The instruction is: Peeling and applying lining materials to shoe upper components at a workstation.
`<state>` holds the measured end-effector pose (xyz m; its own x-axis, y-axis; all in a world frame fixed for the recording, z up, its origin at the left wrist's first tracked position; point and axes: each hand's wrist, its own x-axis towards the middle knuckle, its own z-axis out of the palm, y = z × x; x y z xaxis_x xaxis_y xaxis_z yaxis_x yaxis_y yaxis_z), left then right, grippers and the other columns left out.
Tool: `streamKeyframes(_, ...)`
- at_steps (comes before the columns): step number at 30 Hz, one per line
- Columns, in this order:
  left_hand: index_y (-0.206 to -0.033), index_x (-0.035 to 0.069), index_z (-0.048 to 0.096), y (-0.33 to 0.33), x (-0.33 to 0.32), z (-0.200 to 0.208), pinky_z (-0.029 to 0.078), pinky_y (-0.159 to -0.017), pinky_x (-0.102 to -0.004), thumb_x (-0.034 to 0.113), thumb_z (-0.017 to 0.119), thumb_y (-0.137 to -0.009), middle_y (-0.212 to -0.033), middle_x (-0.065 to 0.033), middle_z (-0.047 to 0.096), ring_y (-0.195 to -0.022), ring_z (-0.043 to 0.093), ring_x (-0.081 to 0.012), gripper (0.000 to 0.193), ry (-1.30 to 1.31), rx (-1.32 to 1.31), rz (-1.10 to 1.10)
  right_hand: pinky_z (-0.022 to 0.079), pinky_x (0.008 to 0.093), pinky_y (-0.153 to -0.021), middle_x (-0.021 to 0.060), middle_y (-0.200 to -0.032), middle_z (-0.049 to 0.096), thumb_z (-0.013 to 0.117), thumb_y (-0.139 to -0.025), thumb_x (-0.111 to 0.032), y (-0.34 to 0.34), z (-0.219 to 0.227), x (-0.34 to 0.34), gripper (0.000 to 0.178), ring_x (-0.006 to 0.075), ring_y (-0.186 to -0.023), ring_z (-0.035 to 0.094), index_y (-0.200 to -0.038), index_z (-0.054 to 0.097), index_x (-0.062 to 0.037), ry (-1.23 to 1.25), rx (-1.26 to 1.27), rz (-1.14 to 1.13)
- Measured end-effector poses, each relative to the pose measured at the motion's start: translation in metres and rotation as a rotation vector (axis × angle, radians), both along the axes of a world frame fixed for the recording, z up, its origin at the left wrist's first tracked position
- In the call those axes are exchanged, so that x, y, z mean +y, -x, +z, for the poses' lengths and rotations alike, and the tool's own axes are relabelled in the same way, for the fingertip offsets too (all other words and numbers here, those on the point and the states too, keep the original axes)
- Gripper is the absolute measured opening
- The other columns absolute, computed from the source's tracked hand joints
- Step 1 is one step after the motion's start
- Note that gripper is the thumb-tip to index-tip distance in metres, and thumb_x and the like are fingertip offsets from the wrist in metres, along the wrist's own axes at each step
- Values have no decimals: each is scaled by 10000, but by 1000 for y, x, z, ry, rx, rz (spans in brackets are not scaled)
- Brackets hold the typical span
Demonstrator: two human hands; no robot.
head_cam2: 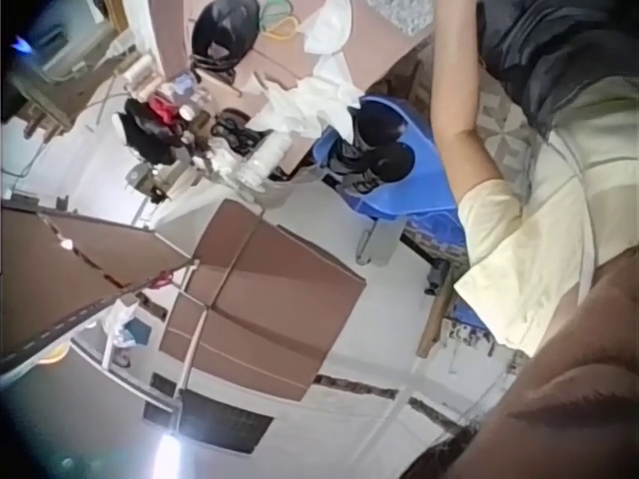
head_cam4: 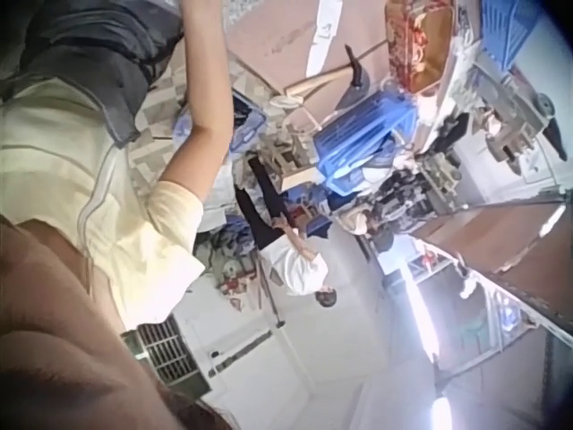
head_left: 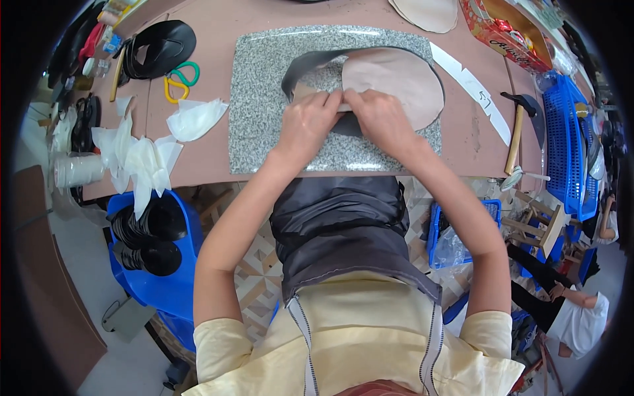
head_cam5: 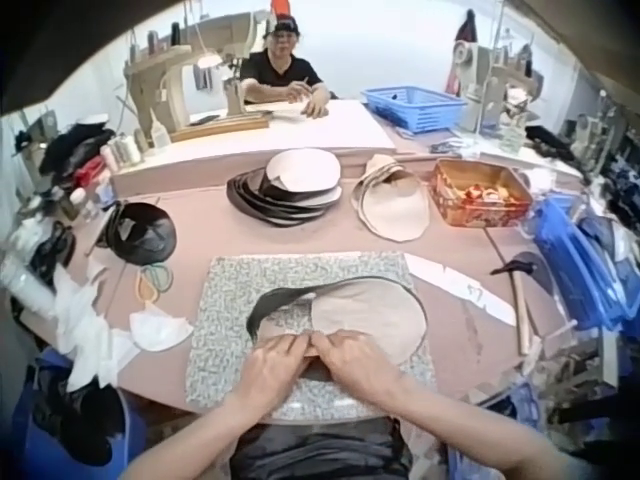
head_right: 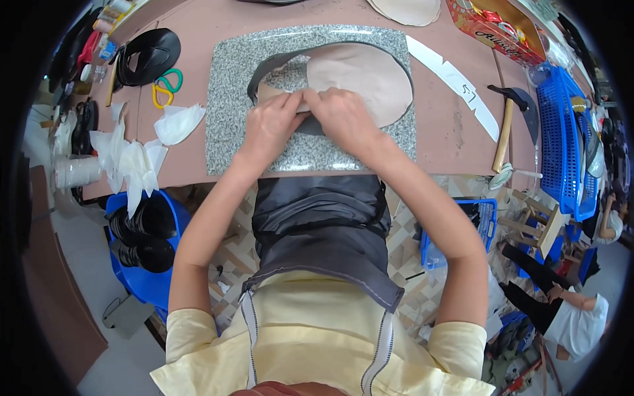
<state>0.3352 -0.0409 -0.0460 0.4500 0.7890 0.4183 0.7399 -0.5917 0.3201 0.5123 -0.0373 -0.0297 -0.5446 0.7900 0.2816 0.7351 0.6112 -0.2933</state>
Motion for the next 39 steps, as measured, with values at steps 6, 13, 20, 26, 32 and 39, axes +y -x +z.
streamKeyframes(6,-1206,96,606,-15,-8,10,541,-605,-409,122,736,-778,-910,-113,687,-752,674,-302,448,67,163,36,516,497,-585,177,-657,641,549,-800,-29,-9,-9,4,206,383,-629,661,-1004,542,0,-6,24,-138)
streamKeyframes(13,-1189,91,620,8,-5,5,559,-667,-412,71,656,-784,-892,-147,679,-804,689,-329,407,33,78,-133,525,468,-645,166,-806,676,527,-862,-26,-10,-12,-28,187,361,-738,668,-1044,567,-39,29,107,-164)
streamKeyframes(20,-1226,71,613,20,-18,12,542,-878,-392,13,571,-811,-1207,-182,623,-1079,635,-336,421,44,206,-169,518,425,-885,202,-1123,650,543,-849,-8,-19,-27,-47,387,350,-1057,628,-1235,574,-20,-104,233,5)
streamKeyframes(26,-1242,-47,558,29,-18,15,457,-1036,-391,57,542,-829,-1241,-161,567,-1205,548,-316,427,39,313,-366,326,442,-1146,244,-1424,450,587,-854,-87,-37,-27,-57,569,370,-1368,396,-1379,427,62,9,88,198)
streamKeyframes(32,-1353,-21,481,39,2,36,417,-1095,-394,73,541,-826,-1349,-165,527,-1272,514,-310,539,4,411,-480,230,448,-1191,272,-1488,345,631,-867,-270,-59,-3,-43,722,367,-1424,304,-1438,337,60,162,52,337)
streamKeyframes(39,-1365,23,501,41,7,35,429,-1092,-415,93,528,-842,-1390,-144,518,-1289,508,-315,529,202,377,-443,225,440,-1190,280,-1465,376,637,-868,-437,-66,3,-45,814,382,-1410,321,-1420,348,86,235,92,555)
